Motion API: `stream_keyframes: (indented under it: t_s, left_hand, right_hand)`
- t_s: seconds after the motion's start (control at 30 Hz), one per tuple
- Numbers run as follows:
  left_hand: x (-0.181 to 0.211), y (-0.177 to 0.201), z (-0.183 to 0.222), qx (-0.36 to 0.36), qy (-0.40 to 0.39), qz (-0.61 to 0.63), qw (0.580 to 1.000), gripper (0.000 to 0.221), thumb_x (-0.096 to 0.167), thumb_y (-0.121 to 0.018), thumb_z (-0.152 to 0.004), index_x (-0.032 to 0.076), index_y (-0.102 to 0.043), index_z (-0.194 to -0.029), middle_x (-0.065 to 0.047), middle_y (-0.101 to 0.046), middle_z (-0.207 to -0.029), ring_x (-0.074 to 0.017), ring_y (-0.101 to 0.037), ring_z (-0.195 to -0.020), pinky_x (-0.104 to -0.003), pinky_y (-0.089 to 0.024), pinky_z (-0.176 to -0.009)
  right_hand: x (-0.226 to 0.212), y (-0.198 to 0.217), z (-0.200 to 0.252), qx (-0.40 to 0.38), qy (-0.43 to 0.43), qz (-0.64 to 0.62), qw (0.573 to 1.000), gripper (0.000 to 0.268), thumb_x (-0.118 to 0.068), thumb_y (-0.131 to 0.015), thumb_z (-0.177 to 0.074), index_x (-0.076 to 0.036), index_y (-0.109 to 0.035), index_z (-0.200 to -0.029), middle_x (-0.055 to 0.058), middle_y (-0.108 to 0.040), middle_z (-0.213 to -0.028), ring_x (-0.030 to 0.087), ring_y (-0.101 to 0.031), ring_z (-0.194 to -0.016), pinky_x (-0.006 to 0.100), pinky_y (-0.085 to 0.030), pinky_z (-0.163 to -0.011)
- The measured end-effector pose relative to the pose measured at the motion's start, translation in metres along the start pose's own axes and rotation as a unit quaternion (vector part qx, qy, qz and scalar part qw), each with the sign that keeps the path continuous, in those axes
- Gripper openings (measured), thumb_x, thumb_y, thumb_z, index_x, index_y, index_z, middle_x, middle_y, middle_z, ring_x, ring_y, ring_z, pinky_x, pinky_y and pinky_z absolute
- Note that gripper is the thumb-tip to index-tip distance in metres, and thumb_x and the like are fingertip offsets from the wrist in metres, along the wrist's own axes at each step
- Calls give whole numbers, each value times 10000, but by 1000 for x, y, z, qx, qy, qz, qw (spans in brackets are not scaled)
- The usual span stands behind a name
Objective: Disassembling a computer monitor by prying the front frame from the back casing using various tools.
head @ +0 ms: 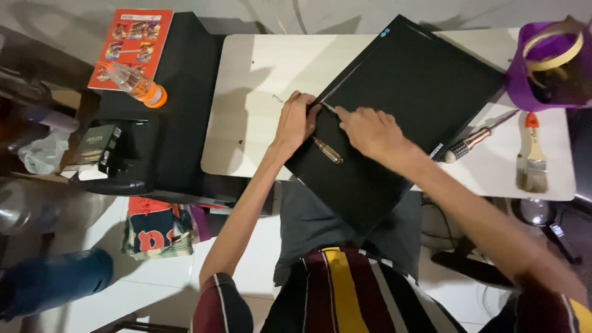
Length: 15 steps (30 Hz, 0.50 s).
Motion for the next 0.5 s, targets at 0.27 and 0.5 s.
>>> stream_keyframes:
  t_s: [0.27, 0.5]
  left_hand:
    - [-1, 6, 10, -19, 13, -49, 999, 249, 221, -615, -1020, 4, -687, -1117, -189, -627, -973, -434, -707, -990, -492, -610, -853]
    - [1, 0, 10, -24, 4, -118, 993, 271, 234, -566, -1040, -4, -656, -1132, -163, -595, -972, -416, -704, -964, -509, -620, -829]
  right_hand:
    - [-5, -36, 21, 190, 47, 129, 972, 388, -334, -463, -1101, -224, -636, -1430, 177, -722, -1078, 273, -738, -639, 351, -570, -548]
    - [-10, -26, 17, 115, 16, 31, 993, 422, -283, -405, -1108, -141, -608, -1449, 221, -709, -1059, 364, -734, -657, 424, -580, -582]
Point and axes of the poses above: each hand's wrist, its own z-axis away from the middle knuckle, its own y-axis out of the back of the hand, x = y × z, the point moved 3 cm from there along -z, towards the middle knuckle
